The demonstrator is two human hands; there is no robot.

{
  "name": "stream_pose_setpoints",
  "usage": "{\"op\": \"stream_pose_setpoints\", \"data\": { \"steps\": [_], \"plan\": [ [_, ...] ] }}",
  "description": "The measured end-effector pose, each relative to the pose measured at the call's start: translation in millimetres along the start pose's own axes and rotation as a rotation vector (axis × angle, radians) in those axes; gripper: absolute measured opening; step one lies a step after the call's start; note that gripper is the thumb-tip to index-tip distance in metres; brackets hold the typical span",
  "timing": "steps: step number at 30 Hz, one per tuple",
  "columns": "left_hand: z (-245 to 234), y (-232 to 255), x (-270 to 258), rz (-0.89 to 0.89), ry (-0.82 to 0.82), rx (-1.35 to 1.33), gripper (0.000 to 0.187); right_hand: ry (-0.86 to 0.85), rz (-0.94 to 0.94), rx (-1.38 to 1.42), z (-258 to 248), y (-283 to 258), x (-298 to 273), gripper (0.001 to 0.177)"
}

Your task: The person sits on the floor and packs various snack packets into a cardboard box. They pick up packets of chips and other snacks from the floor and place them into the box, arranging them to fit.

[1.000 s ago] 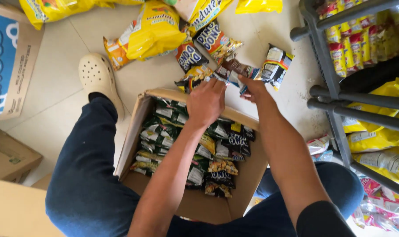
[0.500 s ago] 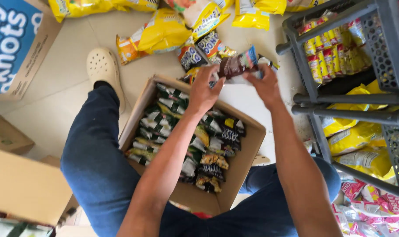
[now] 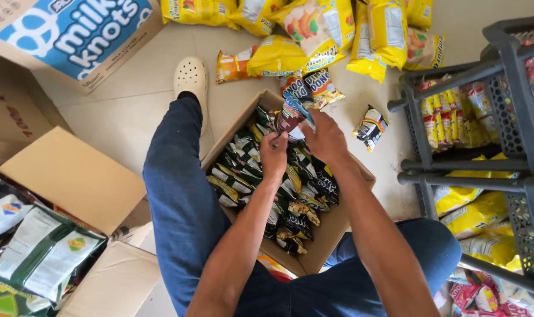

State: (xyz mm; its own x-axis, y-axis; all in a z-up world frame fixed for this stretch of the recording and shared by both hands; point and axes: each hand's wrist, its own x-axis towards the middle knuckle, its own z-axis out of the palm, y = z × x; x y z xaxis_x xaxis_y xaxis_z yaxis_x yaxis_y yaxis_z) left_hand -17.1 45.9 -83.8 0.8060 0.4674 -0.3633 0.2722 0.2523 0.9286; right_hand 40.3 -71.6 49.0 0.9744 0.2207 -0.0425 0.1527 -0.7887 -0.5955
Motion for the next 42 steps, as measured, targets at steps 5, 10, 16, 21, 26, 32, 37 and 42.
{"op": "stream_pose_setpoints", "data": {
  "steps": [5, 10, 16, 21, 26, 32, 37, 42],
  "plan": [
    [-6.1, -1.9, 9.0, -0.08, -0.035, -0.12, 0.054, 0.079, -0.048, -0.031, 45.1, 0.4, 12.7, 0.043],
    [-9.5, 15.9, 18.2, -0.085, -0.055, -0.042, 0.059, 0.109, -0.094, -0.004, 68.9, -12.3, 33.9, 0.035],
    [0.3, -14.0, 43.2, -0.111, -0.049, 0.215, 0.055, 0.019, 0.084, -0.133, 78.6, -27.8, 45.1, 0.037],
    [3.5, -35.0, 45.8, -0.076, -0.08, 0.245, 0.056, 0.013, 0.074, -0.204, 71.5, -30.4, 45.0, 0.034],
    [-4.2, -23.3, 35.2, -0.019, -0.107, 0.244, 0.057, -0.023, -0.059, -0.033, 58.4, 0.6, 36.4, 0.041],
    [3.3, -31.1, 12.3, -0.084, 0.044, 0.072, 0.037, 0.087, -0.017, 0.274, -13.4, 49.8, 20.0, 0.033],
    [15.7, -28.0, -10.8, 0.132, -0.04, 0.139, 0.021, 0.234, 0.093, 0.342, -47.4, 145.9, 1.8, 0.026],
    [14.4, -27.0, -7.2, 0.263, 0.069, 0.391, 0.02, 0.114, 0.466, 0.211, -14.4, 231.1, -33.2, 0.025]
  ]
}}
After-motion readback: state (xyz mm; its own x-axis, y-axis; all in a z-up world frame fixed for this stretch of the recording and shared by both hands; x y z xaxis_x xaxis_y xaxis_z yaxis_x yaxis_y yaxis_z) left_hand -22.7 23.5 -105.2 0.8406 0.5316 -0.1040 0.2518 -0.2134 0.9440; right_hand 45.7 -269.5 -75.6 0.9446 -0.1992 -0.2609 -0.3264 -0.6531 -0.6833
